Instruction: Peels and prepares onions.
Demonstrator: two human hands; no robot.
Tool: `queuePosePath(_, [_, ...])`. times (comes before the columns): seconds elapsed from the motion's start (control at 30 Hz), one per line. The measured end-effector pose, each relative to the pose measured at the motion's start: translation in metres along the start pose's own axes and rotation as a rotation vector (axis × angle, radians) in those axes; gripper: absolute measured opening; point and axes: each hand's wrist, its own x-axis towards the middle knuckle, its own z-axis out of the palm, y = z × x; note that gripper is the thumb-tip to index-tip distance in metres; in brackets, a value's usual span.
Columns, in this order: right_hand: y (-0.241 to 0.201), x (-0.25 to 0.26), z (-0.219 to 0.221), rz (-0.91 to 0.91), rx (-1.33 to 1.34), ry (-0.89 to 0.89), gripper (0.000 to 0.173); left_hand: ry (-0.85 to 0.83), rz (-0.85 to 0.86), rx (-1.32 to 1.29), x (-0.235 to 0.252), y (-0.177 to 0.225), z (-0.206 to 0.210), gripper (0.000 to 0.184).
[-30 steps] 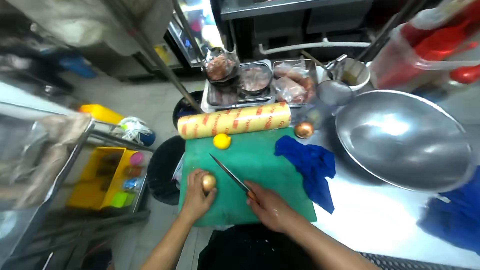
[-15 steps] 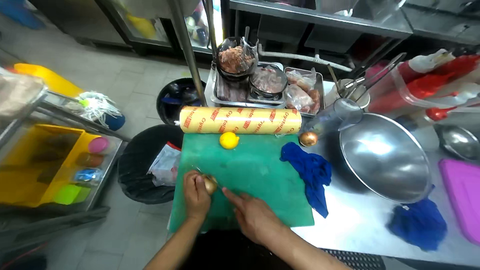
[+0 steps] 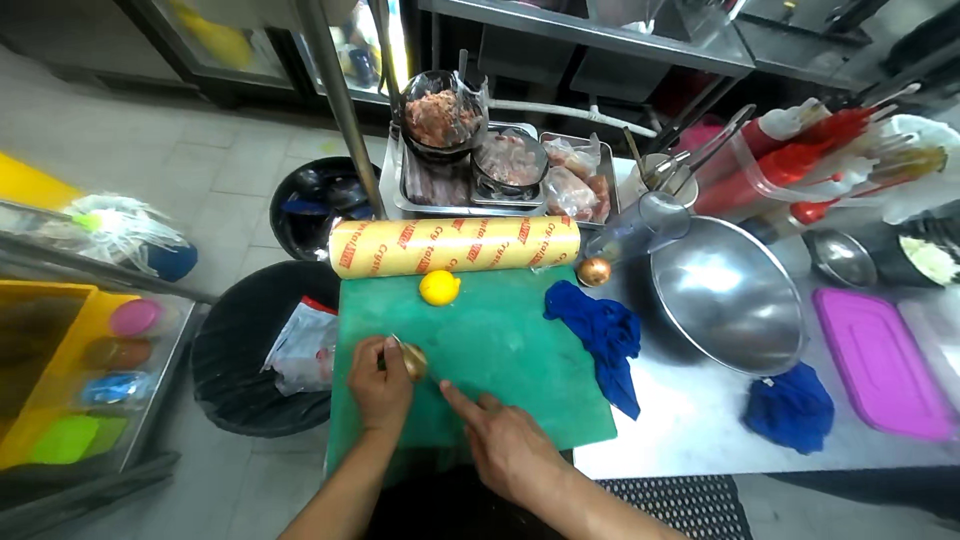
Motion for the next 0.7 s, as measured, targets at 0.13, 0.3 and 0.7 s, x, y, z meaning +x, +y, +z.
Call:
queuePosePath(0.13, [0.0,-0.002,0.001,0.007,-0.001,-0.014,0.064,-0.019,0.066,0.02,0.002,-0.006,0.001,0.026])
queuePosePath(0.3, [0.001,-0.002,0.001,0.017,0.007,-0.003,0.066,-0.057,0.157,0.012,-0.003,-0.012,-0.002,0.023])
queuePosePath(0.7, [-0.002,-0.001,0.001,-0.002,-0.008,-0.038,0.069,-0.033,0.124,-0.035,-0.01,-0.018,-0.001,0.024])
